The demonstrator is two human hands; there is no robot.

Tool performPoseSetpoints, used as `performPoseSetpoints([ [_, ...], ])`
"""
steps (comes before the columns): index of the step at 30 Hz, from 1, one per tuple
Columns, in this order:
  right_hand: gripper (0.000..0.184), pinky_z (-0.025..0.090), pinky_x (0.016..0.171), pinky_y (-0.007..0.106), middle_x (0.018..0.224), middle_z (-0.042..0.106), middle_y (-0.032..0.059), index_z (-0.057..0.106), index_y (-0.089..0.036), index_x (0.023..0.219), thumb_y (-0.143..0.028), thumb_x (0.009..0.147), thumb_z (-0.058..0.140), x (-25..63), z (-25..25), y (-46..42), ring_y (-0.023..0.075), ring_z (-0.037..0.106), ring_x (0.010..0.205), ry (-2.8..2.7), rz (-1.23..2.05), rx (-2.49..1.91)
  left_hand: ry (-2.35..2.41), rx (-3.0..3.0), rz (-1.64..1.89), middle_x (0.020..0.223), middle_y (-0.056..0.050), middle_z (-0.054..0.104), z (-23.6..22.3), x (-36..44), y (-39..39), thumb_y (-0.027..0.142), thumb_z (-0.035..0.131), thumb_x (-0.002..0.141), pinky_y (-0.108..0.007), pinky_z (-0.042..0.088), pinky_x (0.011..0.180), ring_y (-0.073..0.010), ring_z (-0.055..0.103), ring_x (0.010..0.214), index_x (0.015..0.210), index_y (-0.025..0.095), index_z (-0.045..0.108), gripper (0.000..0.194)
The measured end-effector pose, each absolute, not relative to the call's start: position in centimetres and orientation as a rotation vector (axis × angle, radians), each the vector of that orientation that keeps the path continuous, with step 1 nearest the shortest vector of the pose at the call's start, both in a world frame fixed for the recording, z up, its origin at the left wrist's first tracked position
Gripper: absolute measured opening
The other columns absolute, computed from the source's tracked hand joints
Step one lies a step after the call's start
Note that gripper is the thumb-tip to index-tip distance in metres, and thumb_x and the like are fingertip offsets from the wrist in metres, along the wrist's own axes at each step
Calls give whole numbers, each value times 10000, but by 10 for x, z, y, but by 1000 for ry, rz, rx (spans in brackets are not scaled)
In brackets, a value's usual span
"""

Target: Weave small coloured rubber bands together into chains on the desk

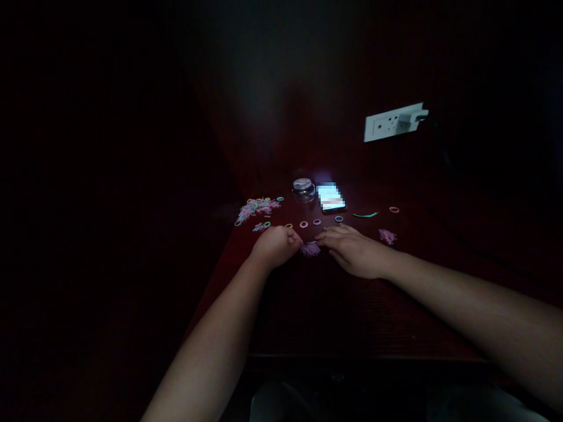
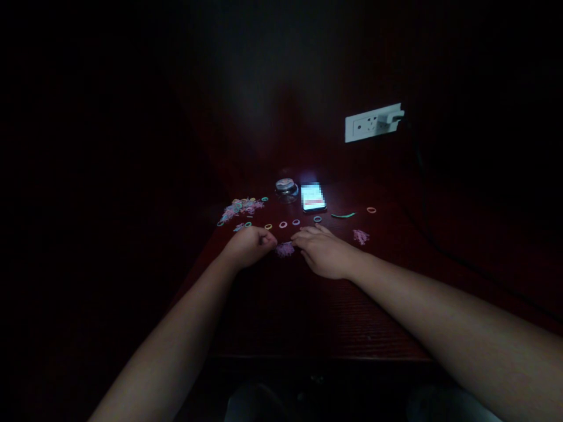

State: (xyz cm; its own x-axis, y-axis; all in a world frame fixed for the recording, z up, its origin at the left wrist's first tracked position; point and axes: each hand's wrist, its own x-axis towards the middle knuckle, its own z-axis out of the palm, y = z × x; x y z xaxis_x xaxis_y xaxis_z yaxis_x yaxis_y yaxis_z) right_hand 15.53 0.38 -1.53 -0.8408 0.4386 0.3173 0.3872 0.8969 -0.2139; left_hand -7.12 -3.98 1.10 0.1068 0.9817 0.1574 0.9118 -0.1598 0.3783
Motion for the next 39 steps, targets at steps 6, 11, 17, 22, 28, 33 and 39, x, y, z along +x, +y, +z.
performPoseSetpoints([
  [6,394,283,1087,487,1233,609,80,582,-204,1216,-129,860,430,154,-14,4,242,506,1191,-2692,265,-602,1822,2226,606,808,-5,711,5,-76,-37,164,562,732,-229,456,608,-124,622,667,869,205,695,195],
  [11,380,294,1073,482,1211,613,87,585,-194,1207,-131,873,414,154,-11,3,236,523,1157,-2690,265,-607,1712,2327,590,912,-11,703,5,-74,-40,130,585,701,-240,481,665,-133,623,742,968,220,689,300],
  [17,353,329,1054,464,1160,631,94,615,-176,1170,-142,882,415,160,-6,0,237,550,1105,-2670,255,-634,1678,2301,549,912,-17,705,9,-70,-44,147,633,690,-268,498,709,-145,627,764,997,209,678,316],
  [22,389,330,1070,478,1208,615,96,582,-181,1228,-151,873,425,160,-7,0,244,542,1139,-2699,262,-642,1614,2226,584,989,-28,687,11,-68,-46,165,639,699,-263,504,732,-134,616,800,1025,193,652,328],
  [28,578,282,1109,531,1412,476,126,343,-186,1445,-169,873,430,157,-16,1,269,410,1324,-2699,275,-698,1552,2220,592,1054,-58,652,12,-63,-50,329,766,631,-307,497,778,-169,595,874,1084,195,617,496],
  [33,610,272,1114,542,1440,450,124,265,-194,1480,-164,886,399,157,-16,0,256,390,1347,-2706,280,-715,1593,2287,629,1017,-51,645,9,-62,-48,348,780,621,-316,481,803,-178,585,897,1062,194,617,495],
  [39,585,274,1109,541,1413,483,129,303,-178,1465,-147,886,377,158,-15,0,260,408,1334,-2734,212,-709,1622,2342,591,948,-32,659,10,-63,-46,364,753,657,-308,468,760,-173,594,841,982,199,629,385],
])
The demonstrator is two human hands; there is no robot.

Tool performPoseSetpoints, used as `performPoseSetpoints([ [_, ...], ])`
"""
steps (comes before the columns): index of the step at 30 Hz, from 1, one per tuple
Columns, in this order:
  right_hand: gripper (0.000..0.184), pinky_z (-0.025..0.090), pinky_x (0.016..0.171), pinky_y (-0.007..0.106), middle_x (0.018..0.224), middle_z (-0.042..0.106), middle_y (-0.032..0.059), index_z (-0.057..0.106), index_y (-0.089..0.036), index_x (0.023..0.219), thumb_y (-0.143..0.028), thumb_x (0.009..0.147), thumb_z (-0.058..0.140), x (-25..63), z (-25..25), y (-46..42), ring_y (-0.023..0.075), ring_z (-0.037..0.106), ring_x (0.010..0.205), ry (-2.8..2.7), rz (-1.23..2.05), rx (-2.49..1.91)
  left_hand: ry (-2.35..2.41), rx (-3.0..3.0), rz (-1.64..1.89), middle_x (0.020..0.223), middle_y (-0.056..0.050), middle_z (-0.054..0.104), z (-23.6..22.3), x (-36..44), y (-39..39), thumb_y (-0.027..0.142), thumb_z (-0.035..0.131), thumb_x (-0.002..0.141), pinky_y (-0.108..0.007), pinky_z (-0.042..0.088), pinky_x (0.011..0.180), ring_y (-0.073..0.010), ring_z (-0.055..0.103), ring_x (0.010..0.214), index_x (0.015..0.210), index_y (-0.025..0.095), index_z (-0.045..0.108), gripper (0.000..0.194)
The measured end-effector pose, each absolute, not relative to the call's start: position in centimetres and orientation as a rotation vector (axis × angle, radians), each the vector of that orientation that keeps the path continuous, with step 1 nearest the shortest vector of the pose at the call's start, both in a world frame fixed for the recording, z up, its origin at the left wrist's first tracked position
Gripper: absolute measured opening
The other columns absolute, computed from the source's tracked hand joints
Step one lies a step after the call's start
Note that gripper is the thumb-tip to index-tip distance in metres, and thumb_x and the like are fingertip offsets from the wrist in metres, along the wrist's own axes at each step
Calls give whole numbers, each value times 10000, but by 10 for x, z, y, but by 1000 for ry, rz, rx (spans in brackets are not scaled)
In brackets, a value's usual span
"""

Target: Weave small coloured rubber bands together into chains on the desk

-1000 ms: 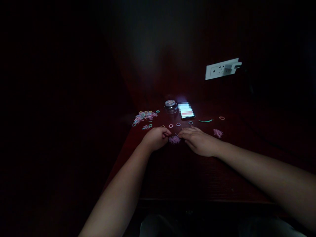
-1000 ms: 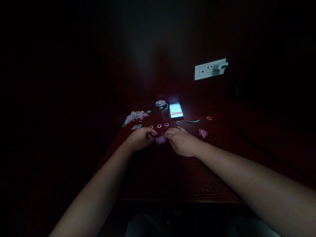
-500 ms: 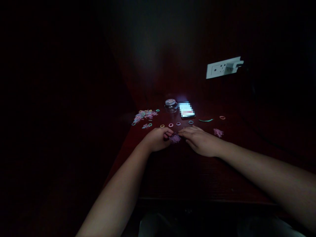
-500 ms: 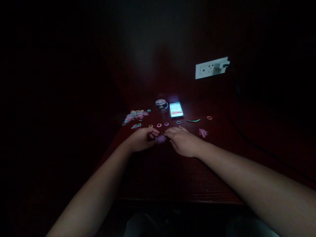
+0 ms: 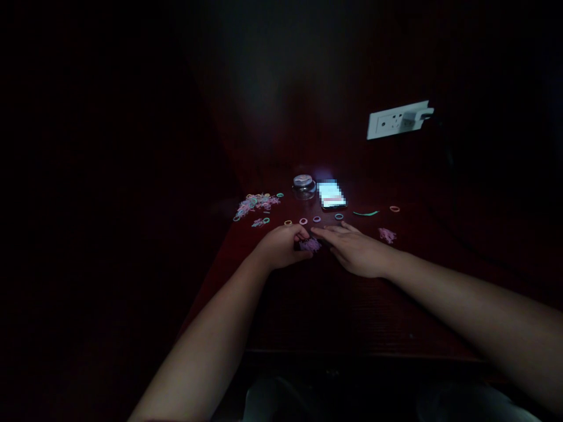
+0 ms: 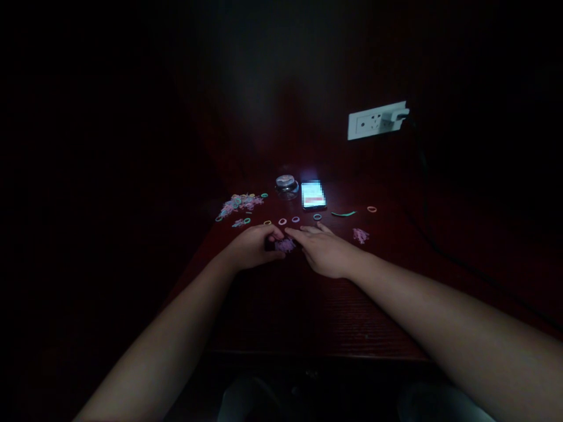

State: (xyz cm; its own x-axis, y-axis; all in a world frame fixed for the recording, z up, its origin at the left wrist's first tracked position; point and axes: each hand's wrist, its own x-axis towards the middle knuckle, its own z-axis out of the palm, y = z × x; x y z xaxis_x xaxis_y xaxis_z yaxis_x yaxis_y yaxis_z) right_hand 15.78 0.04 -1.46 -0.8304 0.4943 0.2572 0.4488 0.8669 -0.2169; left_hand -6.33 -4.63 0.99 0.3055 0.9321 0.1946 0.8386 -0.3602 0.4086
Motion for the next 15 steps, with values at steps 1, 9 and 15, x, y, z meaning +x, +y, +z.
performPoseSetpoints([
  [1,588,270,1111,539,1411,485,128,306,-175,1464,-145,882,383,158,-15,1,261,408,1333,-2735,200,-711,1626,2351,583,936,-31,660,10,-63,-46,367,748,663,-309,466,759,-174,595,840,973,200,633,370],
  [9,550,294,1100,510,1378,508,124,380,-182,1425,-162,876,404,159,-13,3,267,443,1289,-2710,168,-736,1638,2365,534,893,-20,671,11,-63,-46,360,730,675,-297,453,732,-169,602,808,942,205,649,319],
  [15,489,315,1071,507,1315,542,109,462,-191,1362,-164,878,403,153,-12,4,274,447,1246,-2717,183,-720,1648,2346,555,877,-6,669,10,-63,-46,360,734,668,-284,445,705,-155,599,785,947,209,647,328],
])
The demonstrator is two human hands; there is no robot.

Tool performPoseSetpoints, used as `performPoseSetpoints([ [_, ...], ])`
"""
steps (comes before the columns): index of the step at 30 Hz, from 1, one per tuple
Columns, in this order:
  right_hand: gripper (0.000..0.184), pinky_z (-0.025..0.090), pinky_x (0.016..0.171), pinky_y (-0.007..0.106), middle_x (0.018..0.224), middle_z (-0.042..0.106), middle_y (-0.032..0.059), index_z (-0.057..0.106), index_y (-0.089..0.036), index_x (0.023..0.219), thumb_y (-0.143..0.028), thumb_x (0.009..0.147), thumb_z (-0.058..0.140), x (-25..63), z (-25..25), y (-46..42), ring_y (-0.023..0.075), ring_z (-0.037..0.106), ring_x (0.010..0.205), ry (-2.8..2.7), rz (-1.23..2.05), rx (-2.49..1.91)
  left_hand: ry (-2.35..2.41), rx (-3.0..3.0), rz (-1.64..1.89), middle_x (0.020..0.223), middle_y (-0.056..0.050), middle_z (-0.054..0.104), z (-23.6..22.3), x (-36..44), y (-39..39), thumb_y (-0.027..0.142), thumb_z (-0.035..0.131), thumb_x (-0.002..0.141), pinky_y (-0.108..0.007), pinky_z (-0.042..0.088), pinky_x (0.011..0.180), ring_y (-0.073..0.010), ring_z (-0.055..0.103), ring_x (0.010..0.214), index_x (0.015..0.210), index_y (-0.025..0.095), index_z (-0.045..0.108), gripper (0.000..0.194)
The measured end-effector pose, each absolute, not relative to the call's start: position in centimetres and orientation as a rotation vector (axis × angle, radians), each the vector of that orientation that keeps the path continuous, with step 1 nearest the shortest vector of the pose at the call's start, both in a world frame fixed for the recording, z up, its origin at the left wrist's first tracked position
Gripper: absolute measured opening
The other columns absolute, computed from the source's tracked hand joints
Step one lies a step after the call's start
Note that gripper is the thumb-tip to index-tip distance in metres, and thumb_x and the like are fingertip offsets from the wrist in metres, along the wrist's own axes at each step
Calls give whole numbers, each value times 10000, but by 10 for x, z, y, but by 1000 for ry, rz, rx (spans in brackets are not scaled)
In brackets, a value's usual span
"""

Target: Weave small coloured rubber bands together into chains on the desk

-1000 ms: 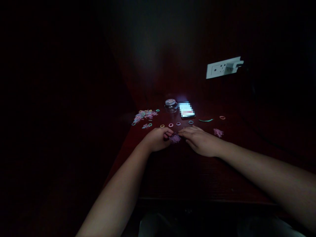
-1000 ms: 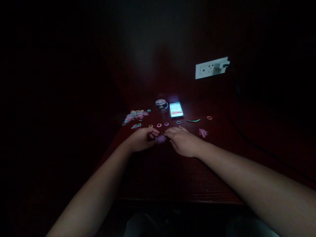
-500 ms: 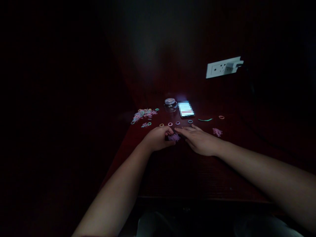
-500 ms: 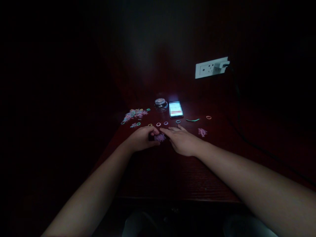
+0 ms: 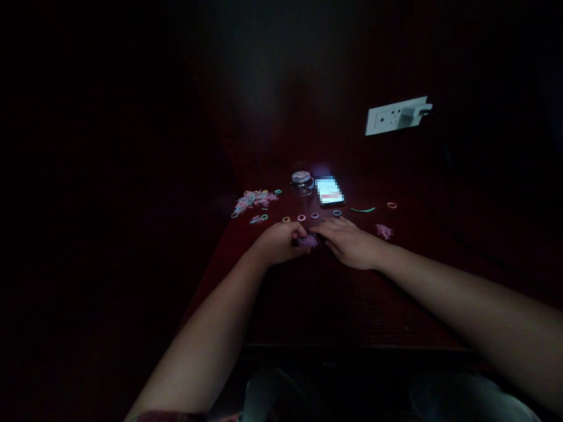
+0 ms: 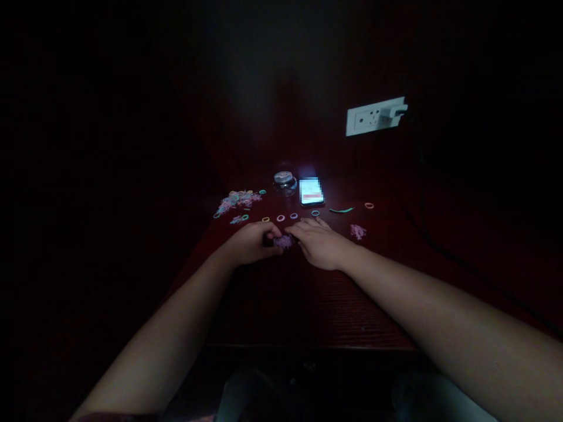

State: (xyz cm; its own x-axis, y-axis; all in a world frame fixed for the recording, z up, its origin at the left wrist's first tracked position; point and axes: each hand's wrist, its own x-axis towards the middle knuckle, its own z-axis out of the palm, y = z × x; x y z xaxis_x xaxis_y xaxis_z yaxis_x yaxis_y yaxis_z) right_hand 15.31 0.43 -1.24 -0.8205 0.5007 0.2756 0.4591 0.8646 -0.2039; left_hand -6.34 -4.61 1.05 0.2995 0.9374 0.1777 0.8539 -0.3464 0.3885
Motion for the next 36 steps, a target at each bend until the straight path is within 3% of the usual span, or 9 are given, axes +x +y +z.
performPoseSetpoints([
  [8,429,209,1113,544,1299,534,94,547,-207,1270,-150,869,407,150,-14,5,289,347,1316,-2732,106,-693,1678,2304,531,863,-3,675,15,-59,-48,373,737,662,-273,441,683,-152,603,773,926,208,640,325],
  [17,397,232,1097,548,1169,597,107,602,-183,1190,-111,846,418,150,-8,1,263,474,1164,-2700,94,-703,1686,2301,532,858,-13,675,17,-58,-48,357,736,666,-279,451,674,-157,602,757,910,202,640,305],
  [25,437,272,1077,522,1201,580,115,570,-175,1246,-102,846,408,151,-3,3,259,476,1170,-2661,138,-762,1614,2342,545,912,-25,675,12,-61,-46,347,721,682,-290,464,738,-164,606,823,962,200,646,325],
  [32,328,257,1082,540,1039,628,115,667,-161,1056,-111,845,420,152,-3,1,254,540,1049,-2688,58,-804,1626,2330,532,913,-21,670,13,-61,-48,343,709,684,-275,451,713,-152,593,795,949,198,641,309],
  [36,378,246,1095,519,1068,638,105,635,-173,1138,-96,837,421,152,-3,0,247,544,1066,-2701,117,-733,1665,2294,540,917,-16,672,15,-61,-49,356,703,685,-262,453,685,-139,593,763,939,203,637,304],
])
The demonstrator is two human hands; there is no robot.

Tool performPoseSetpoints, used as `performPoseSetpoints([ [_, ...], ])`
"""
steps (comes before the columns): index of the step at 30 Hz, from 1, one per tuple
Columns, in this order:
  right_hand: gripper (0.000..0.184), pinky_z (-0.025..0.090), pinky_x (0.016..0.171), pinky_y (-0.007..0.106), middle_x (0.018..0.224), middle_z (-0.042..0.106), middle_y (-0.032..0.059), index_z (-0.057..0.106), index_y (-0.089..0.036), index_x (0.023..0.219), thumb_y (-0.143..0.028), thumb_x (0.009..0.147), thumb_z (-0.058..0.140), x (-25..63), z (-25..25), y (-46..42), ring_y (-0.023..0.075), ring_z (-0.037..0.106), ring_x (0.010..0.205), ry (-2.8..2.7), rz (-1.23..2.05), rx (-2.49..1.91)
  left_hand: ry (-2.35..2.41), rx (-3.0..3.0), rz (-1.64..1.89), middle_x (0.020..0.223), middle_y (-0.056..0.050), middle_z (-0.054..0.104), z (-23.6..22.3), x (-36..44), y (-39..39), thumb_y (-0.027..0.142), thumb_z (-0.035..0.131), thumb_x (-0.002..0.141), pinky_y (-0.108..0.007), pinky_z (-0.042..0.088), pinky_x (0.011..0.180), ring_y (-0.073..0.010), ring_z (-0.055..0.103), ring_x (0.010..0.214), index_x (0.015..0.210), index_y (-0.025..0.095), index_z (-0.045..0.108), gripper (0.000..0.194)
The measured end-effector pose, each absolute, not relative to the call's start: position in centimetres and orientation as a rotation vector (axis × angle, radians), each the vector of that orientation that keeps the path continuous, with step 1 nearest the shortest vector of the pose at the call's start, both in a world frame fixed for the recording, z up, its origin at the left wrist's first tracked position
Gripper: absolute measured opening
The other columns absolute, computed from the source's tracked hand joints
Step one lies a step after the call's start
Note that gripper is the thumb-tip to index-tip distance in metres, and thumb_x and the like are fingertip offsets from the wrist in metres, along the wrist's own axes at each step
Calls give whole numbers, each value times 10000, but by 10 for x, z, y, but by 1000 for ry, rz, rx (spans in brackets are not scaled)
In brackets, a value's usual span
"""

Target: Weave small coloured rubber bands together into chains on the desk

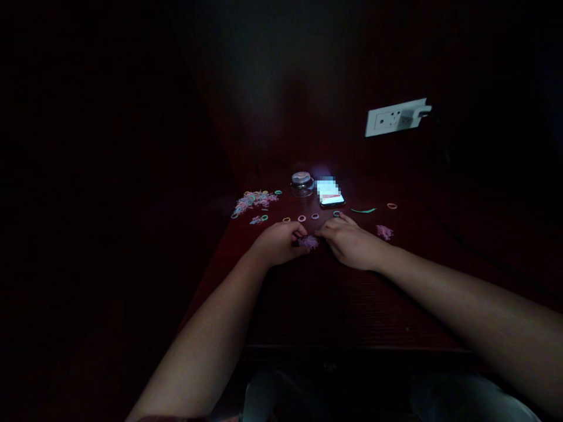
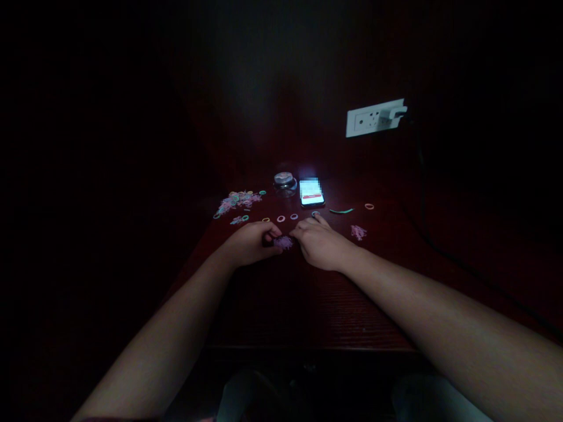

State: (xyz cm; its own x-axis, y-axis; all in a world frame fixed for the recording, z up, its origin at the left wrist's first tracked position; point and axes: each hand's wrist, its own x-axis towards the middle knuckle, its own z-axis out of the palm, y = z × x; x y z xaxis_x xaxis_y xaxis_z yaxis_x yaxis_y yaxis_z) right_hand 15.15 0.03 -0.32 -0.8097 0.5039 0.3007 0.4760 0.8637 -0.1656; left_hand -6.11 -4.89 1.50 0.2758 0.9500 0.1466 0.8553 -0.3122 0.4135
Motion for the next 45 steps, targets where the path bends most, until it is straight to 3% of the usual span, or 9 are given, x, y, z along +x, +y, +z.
performPoseSetpoints([
  [8,397,374,980,410,1083,659,89,577,-185,1217,-112,854,433,152,-2,3,234,563,1039,-2629,254,-686,1639,2244,539,936,-21,684,14,-58,-49,297,712,679,-267,478,706,-142,621,782,976,199,640,321],
  [16,401,373,967,430,1086,642,100,561,-174,1190,-300,812,603,150,-7,4,265,554,1042,-2610,187,-769,1586,2211,569,912,-26,688,14,-56,-48,228,698,698,-263,495,708,-136,629,781,963,181,647,274],
  [26,193,361,930,409,976,676,80,622,-184,1004,-241,825,580,143,-11,6,241,568,957,-2591,113,-752,1603,2196,592,938,-25,693,14,-59,-48,239,717,670,-264,491,713,-139,628,784,998,192,647,338],
  [45,189,364,908,398,925,675,61,614,-198,989,-198,806,563,149,-5,5,231,571,923,-2588,181,-753,1836,2197,507,894,-13,690,13,-73,-50,328,742,632,-261,476,676,-151,627,768,1011,207,654,407],
])
